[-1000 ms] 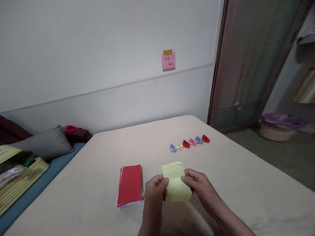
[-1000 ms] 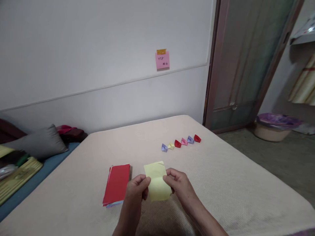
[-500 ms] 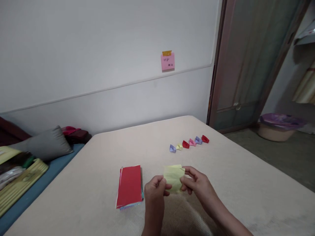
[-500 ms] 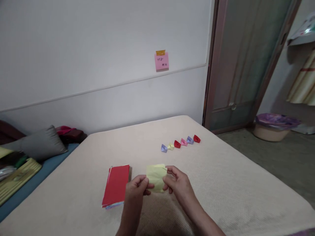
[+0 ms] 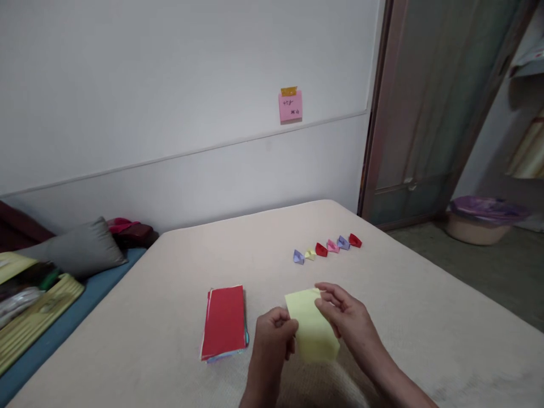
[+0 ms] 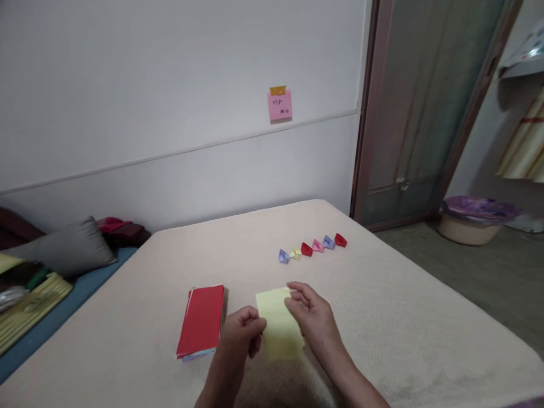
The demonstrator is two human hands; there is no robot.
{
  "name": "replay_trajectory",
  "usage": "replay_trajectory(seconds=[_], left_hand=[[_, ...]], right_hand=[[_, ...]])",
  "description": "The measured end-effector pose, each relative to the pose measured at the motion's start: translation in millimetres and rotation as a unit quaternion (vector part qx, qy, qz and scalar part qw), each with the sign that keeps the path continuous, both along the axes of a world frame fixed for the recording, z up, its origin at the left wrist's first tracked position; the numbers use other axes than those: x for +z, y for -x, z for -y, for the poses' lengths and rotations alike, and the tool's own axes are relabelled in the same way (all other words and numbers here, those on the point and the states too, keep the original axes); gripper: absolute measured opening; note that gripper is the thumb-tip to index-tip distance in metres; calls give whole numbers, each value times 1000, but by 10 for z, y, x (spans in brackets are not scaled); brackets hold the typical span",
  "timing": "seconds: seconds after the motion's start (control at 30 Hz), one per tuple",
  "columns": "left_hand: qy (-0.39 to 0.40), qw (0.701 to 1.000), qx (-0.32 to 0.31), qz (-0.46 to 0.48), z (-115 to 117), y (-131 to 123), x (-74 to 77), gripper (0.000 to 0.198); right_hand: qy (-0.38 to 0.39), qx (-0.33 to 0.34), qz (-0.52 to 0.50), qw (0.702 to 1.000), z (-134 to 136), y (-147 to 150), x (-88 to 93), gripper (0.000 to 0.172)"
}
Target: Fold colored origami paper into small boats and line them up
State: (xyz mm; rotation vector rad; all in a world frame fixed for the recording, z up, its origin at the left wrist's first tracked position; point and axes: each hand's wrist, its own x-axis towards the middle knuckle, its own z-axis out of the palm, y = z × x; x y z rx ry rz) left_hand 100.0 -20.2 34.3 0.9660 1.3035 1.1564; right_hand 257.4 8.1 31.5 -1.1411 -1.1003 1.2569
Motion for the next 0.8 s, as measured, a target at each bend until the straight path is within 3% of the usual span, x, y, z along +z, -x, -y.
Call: replay_trajectory(seconds=[0.13, 0.27, 0.37, 0.43, 0.57, 0.8], left_hand=[[6, 986, 73, 146, 3, 0, 21, 13], [-6, 970, 106, 217, 11, 9, 58, 21], [-13, 971, 113, 211, 11, 16, 52, 23], [-11, 975, 117, 191, 12, 17, 43, 23], [-5, 984, 114, 138, 20, 3, 57, 19], [-41, 988, 116, 89, 28, -24, 91, 15]], right_hand=[[-58, -51, 71, 995, 27, -8, -12, 47], [-76, 60, 70, 993, 78, 47, -33, 57], [-115, 145, 62, 981, 116, 86, -59, 59], [-130, 161, 77, 975, 124, 95, -72, 49], [-117, 162, 63, 978, 101, 96, -70, 26], [-34, 122, -33, 991, 95, 83, -9, 19]])
